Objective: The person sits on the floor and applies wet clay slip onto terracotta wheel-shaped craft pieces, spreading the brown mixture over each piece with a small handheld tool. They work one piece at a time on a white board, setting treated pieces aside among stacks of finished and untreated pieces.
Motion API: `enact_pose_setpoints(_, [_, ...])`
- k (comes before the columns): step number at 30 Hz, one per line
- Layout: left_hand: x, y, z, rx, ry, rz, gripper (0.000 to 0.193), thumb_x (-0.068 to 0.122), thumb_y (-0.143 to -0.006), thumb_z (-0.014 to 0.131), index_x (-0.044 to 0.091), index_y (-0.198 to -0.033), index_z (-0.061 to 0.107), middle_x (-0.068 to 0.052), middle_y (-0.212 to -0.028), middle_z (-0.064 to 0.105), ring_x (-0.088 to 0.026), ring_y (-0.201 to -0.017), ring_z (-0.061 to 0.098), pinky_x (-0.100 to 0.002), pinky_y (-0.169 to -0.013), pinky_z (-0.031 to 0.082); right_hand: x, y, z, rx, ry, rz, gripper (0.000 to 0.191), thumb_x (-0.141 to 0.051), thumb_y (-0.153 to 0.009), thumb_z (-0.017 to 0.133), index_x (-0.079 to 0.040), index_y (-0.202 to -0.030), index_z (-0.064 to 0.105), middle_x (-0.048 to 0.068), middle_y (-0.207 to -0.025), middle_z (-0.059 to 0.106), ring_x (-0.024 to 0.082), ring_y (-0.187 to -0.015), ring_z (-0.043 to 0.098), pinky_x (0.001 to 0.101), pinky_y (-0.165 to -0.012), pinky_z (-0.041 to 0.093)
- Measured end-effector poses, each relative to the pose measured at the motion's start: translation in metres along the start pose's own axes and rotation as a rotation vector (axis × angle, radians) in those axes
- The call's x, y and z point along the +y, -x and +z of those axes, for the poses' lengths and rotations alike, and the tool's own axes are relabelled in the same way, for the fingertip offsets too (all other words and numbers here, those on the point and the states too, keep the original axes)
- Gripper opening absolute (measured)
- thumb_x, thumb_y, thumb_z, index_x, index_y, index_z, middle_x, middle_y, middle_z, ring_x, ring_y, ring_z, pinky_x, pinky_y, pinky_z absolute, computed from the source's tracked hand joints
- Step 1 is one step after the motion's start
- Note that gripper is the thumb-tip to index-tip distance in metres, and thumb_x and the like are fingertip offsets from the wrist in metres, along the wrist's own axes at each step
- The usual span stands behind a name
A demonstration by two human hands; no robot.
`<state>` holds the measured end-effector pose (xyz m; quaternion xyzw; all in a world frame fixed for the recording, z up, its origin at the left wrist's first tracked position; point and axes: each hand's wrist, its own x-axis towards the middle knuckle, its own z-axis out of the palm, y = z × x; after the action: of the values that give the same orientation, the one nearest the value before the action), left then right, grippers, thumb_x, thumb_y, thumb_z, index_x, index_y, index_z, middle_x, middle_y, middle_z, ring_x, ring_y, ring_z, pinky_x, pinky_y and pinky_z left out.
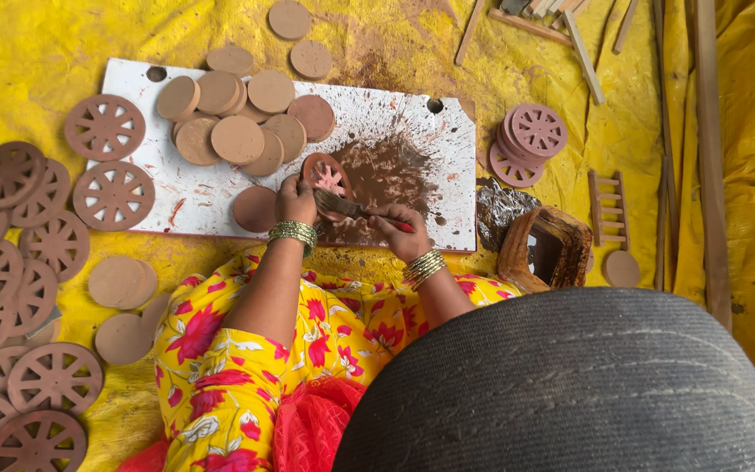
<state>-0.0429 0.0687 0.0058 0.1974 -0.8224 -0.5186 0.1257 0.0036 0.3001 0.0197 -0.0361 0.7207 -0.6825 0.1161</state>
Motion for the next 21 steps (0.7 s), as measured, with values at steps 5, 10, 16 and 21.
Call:
enact_pose_setpoints(5, [-0.003, -0.003, -0.007, -0.052, -0.088, 0.006, 0.024, 0.022, -0.099, 0.057, 0.005, -0.11, 0.07, -0.023, -0.105, 0.074, -0.042, -0.096, 0.071, -0.049, -0.082, 0.055, 0.001, -0.004, -0.004, 0.134, 0.111, 0.063, 0.015, -0.008, -0.098, 0.071, 0.004, -0.107, 0.074, 0.009, -0.092, 0.077, 0.01, -0.08, 0.069, 0.0256, -0.07, 0.055])
enact_pose_setpoints(10, [0.003, 0.003, -0.006, -0.065, -0.18, 0.103, 0.02, 0.016, -0.095, 0.056, 0.002, -0.102, 0.068, -0.025, -0.099, 0.071, -0.045, -0.09, 0.068, -0.053, -0.078, 0.053, -0.006, -0.009, 0.018, 0.252, -0.185, -0.033, 0.021, -0.014, -0.099, 0.068, -0.001, -0.115, 0.071, 0.005, -0.101, 0.077, 0.009, -0.087, 0.073, 0.0239, -0.077, 0.058])
enact_pose_setpoints(16, [0.009, 0.001, -0.011, -0.04, -0.255, 0.17, 0.016, 0.012, -0.095, 0.058, -0.001, -0.094, 0.067, -0.025, -0.093, 0.07, -0.046, -0.088, 0.067, -0.054, -0.076, 0.053, -0.009, -0.011, 0.041, 0.246, 0.025, 0.165, 0.021, -0.018, -0.101, 0.067, 0.0, -0.11, 0.073, 0.011, -0.09, 0.075, 0.015, -0.069, 0.059, 0.0311, -0.061, 0.047])
enact_pose_setpoints(21, [0.011, -0.009, -0.016, -0.039, -0.169, 0.011, 0.017, 0.013, -0.094, 0.057, 0.001, -0.095, 0.069, -0.022, -0.093, 0.073, -0.042, -0.086, 0.071, -0.051, -0.074, 0.056, -0.007, 0.003, 0.04, 0.18, 0.138, 0.031, 0.016, -0.01, -0.1, 0.068, 0.005, -0.099, 0.072, 0.014, -0.088, 0.077, 0.014, -0.078, 0.07, 0.0303, -0.07, 0.056])
